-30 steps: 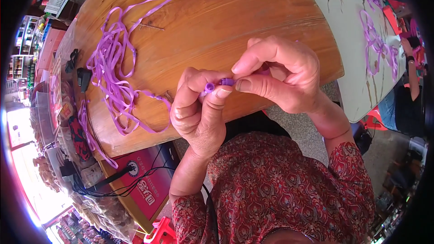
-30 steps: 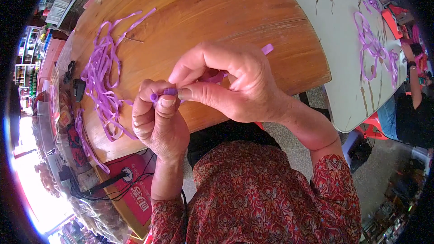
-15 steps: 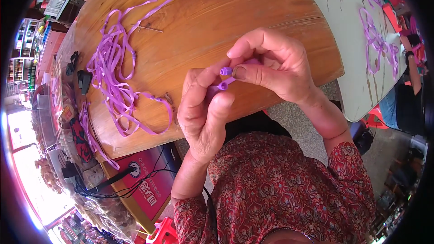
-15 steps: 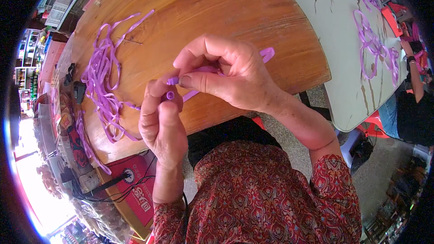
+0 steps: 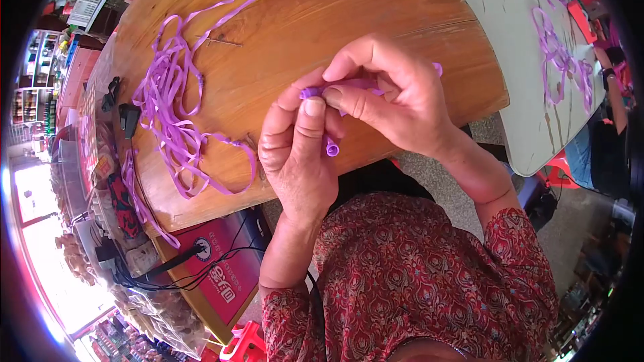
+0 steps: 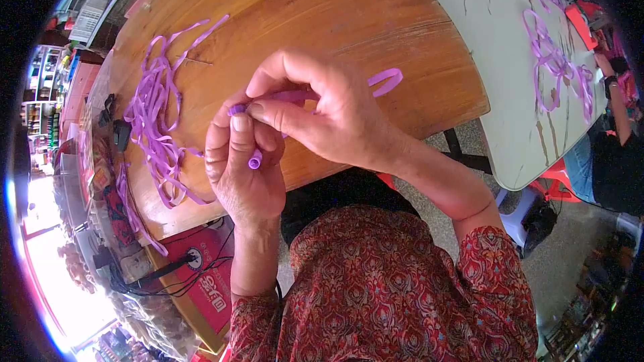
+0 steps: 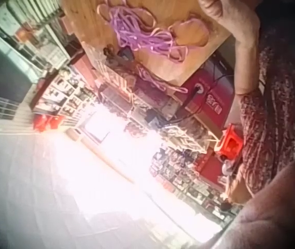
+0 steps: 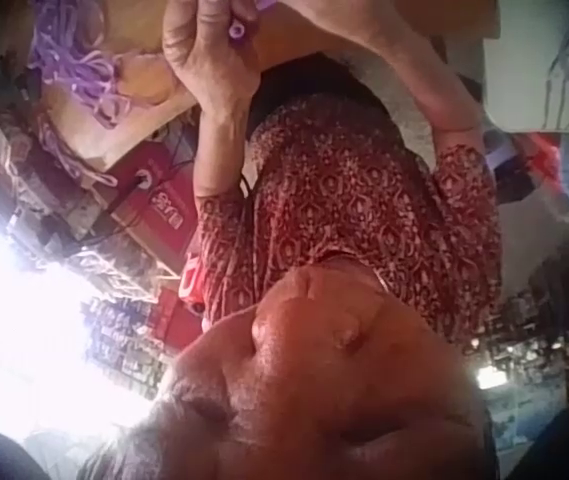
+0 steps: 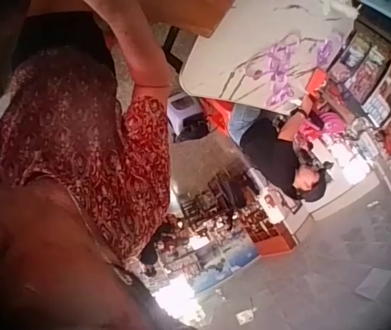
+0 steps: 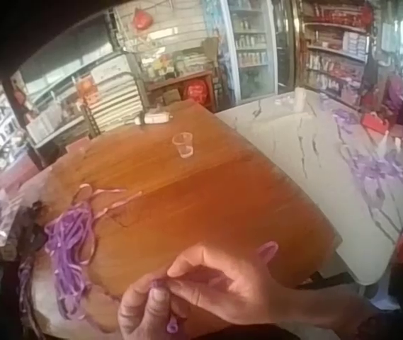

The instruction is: The person rolls a purple ribbon into a small coil by hand, then unrolls it and repeats the process with another section of the ribbon.

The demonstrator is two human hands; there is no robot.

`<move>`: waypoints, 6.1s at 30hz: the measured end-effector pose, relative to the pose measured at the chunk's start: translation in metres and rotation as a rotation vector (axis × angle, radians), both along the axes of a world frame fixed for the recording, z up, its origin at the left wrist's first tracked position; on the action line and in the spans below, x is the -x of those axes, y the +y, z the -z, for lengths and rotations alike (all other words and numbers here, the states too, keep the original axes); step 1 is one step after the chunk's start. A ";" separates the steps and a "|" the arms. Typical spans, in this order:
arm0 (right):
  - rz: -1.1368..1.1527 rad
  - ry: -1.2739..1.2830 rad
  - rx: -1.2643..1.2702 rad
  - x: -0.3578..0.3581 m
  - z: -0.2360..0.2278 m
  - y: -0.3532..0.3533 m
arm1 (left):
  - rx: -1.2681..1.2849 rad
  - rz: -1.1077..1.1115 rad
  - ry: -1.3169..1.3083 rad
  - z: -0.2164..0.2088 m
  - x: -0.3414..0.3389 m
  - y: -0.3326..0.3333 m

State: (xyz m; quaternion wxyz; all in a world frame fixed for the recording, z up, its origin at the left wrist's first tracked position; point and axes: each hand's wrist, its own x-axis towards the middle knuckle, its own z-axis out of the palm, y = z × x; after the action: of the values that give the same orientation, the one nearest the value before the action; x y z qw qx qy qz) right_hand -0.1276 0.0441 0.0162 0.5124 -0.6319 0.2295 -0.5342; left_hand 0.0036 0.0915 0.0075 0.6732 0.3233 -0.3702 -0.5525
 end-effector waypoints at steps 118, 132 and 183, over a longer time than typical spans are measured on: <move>0.192 0.238 0.454 0.030 0.002 0.003 | 0.228 -0.172 -0.824 -0.012 -0.011 0.005; 0.220 0.288 0.597 0.032 -0.006 0.010 | 0.230 -0.151 -0.768 -0.011 -0.007 0.013; 0.050 0.338 0.565 0.052 -0.017 0.019 | 0.423 0.068 -0.885 -0.018 -0.005 0.013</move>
State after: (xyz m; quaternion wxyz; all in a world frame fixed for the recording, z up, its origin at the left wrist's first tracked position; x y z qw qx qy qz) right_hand -0.1794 0.0630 0.0332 0.2582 -0.8230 0.1698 -0.4767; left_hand 0.0090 0.1042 0.0256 0.4836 0.3711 -0.7352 -0.2965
